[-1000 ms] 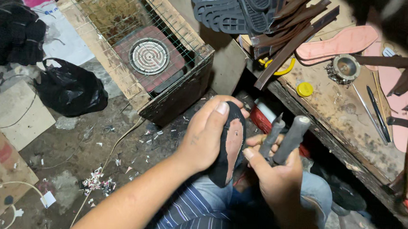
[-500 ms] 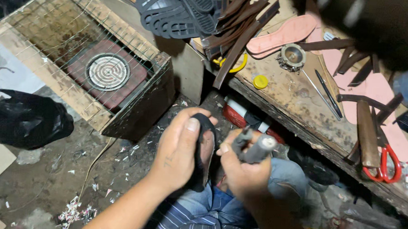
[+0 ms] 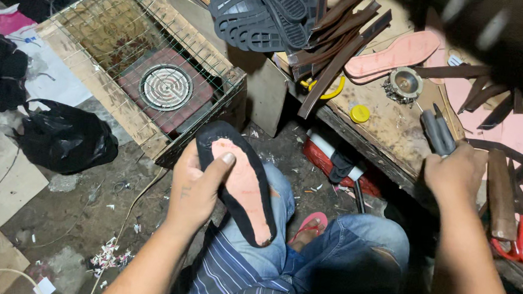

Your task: The person sits on the floor of a shoe workshop and assembles a shoe: they pull and smooth the upper over a wooden last, trim excess material with scissors, hammer the edges, fit a pink insole into the shoe, then pull the wooden last out and set it on the workbench.

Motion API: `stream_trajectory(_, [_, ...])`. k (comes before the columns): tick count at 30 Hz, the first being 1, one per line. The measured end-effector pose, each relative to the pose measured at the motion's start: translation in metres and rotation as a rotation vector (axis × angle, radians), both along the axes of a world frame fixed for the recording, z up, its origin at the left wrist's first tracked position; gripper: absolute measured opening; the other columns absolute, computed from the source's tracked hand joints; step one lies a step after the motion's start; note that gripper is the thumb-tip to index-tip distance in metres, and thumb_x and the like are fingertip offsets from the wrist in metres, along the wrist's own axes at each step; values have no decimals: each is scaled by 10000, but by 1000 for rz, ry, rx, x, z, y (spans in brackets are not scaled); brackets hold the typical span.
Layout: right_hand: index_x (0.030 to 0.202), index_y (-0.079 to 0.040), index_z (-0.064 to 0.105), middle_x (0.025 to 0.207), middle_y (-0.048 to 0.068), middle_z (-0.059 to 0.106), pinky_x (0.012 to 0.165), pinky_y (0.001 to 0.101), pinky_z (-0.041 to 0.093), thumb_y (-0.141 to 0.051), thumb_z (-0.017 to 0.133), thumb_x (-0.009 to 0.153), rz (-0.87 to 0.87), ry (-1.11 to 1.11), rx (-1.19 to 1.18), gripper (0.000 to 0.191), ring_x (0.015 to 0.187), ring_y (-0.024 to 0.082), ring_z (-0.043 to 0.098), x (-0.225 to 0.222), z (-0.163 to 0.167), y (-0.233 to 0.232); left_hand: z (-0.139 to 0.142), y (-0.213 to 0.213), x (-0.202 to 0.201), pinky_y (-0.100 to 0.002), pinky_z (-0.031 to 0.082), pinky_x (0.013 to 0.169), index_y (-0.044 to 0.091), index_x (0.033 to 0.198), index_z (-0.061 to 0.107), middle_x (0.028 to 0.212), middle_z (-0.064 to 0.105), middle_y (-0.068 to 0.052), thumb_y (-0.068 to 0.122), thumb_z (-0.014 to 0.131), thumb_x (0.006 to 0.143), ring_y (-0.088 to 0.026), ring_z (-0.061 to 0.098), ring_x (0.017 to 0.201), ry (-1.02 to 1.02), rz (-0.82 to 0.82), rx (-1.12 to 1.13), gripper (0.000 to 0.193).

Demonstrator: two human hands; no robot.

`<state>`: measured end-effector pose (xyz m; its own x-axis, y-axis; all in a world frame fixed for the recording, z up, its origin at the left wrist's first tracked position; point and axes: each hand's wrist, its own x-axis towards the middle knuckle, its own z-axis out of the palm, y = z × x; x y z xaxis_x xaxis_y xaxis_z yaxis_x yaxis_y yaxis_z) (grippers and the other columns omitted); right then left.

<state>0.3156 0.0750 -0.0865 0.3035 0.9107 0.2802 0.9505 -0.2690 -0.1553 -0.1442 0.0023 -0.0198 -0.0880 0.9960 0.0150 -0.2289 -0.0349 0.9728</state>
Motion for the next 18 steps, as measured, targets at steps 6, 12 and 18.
stream_trajectory(6, [1324,35,632,1168,344,577,904,610,404,-306,796,714,-88,-199,28,718,1097,522,508,-10,9,-17,-10,-3,-14,-383,523,990,-21,1265,605,1159,691,-121,72,621,970,-230,663,1076,-569,-106,-26,310])
stream_trajectory(12, [1357,7,563,1183,157,706,895,351,566,-249,607,951,489,1604,-466,482,976,229,721,-156,47,-99,-30,-1,15,-516,516,1043,-24,1214,603,1155,701,-194,236,563,965,-362,670,1111,-1102,-279,-135,362])
stream_trajectory(18, [1549,32,336,1338,140,619,966,393,535,-136,692,913,348,2280,-476,748,1144,238,637,-224,21,-164,-47,0,37,-460,497,1027,0,1265,631,1177,692,-156,383,496,1021,-302,660,1100,-829,-98,-194,474])
